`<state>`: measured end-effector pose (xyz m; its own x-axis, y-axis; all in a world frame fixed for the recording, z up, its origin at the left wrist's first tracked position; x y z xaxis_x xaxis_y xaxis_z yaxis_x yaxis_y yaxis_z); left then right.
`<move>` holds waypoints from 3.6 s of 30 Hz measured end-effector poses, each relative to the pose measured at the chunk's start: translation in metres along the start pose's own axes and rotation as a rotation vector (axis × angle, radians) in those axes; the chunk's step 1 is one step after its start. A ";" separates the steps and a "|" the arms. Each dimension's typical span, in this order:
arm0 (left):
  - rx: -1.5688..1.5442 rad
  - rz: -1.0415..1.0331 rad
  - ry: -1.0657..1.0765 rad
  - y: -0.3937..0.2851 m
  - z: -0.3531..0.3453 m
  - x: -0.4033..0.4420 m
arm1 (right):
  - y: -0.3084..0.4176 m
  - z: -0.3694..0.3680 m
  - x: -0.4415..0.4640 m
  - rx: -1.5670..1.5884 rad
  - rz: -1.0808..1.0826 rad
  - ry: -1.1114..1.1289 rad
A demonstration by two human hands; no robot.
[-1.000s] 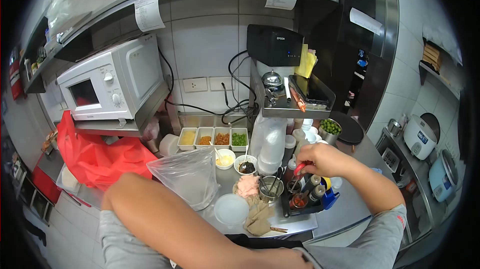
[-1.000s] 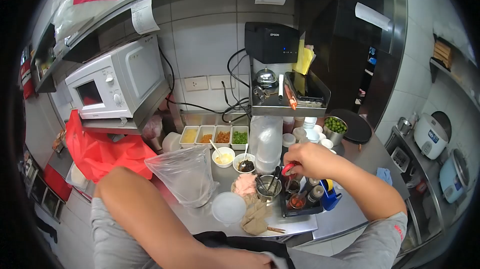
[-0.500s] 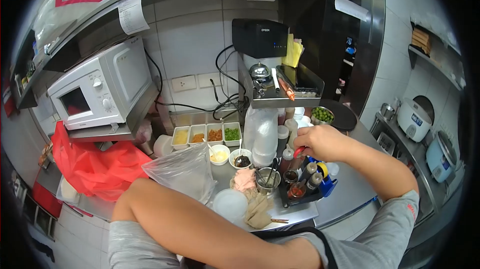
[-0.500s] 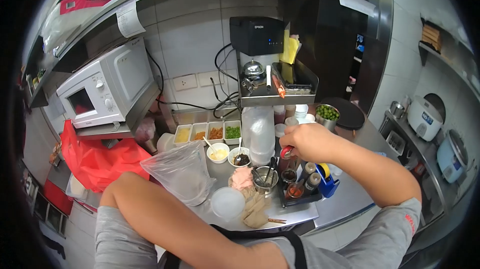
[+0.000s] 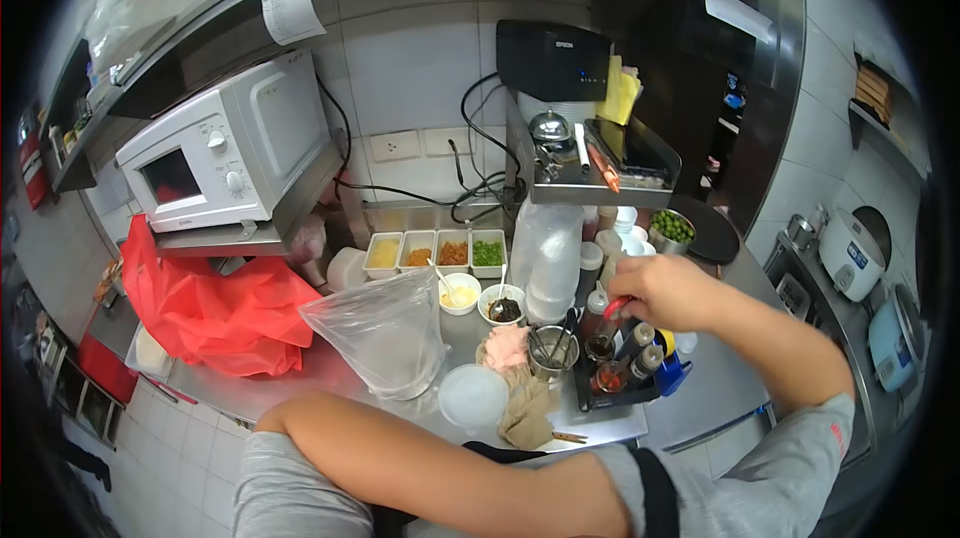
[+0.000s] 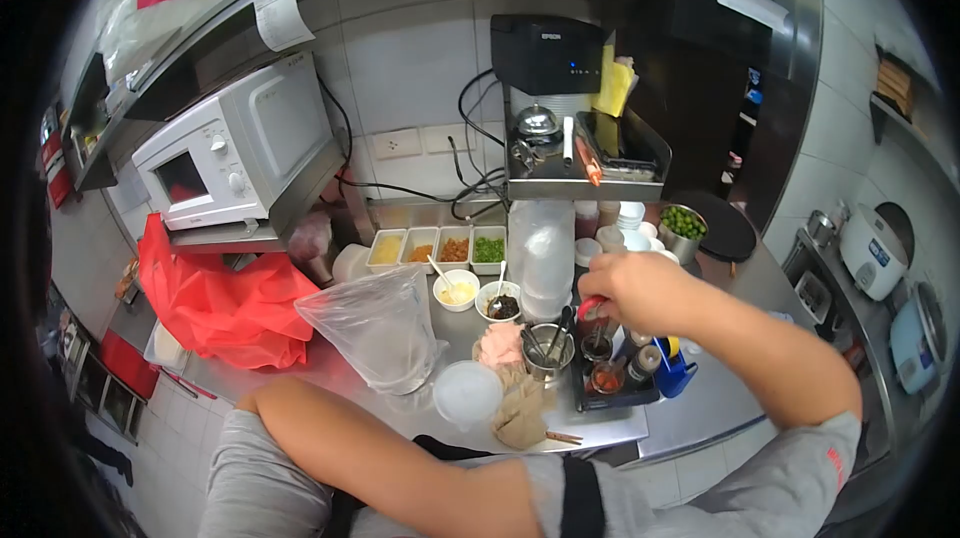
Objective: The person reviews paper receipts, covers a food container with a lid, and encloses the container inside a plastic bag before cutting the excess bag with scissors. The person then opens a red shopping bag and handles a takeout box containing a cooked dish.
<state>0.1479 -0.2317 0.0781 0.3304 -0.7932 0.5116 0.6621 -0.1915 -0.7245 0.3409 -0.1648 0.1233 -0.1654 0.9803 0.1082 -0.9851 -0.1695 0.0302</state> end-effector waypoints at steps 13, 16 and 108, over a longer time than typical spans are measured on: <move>0.045 -0.008 0.004 0.047 0.005 0.036 | 0.040 -0.101 0.097 0.610 0.364 -0.324; 0.071 0.020 -0.012 0.047 0.010 0.035 | 0.080 -0.121 0.129 0.669 0.471 -0.236; 1.703 1.500 -0.957 -0.118 0.017 -0.367 | 0.235 -0.046 0.263 -0.781 0.375 0.192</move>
<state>-0.0399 0.0913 -0.0162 0.6285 0.5350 0.5646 -0.6126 0.7877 -0.0645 0.0639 0.0575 0.1130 -0.4201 0.8860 -0.1962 -0.6043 -0.4344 -0.6679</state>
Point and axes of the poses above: each hand's wrist, its own x-axis towards the middle knuckle, its own z-axis out of the back of the hand, y = z × x, the point moved 1 cm from there along x, towards the middle knuckle, and after that the axes turned 8 degrees about -z, right-handed, at the moved point
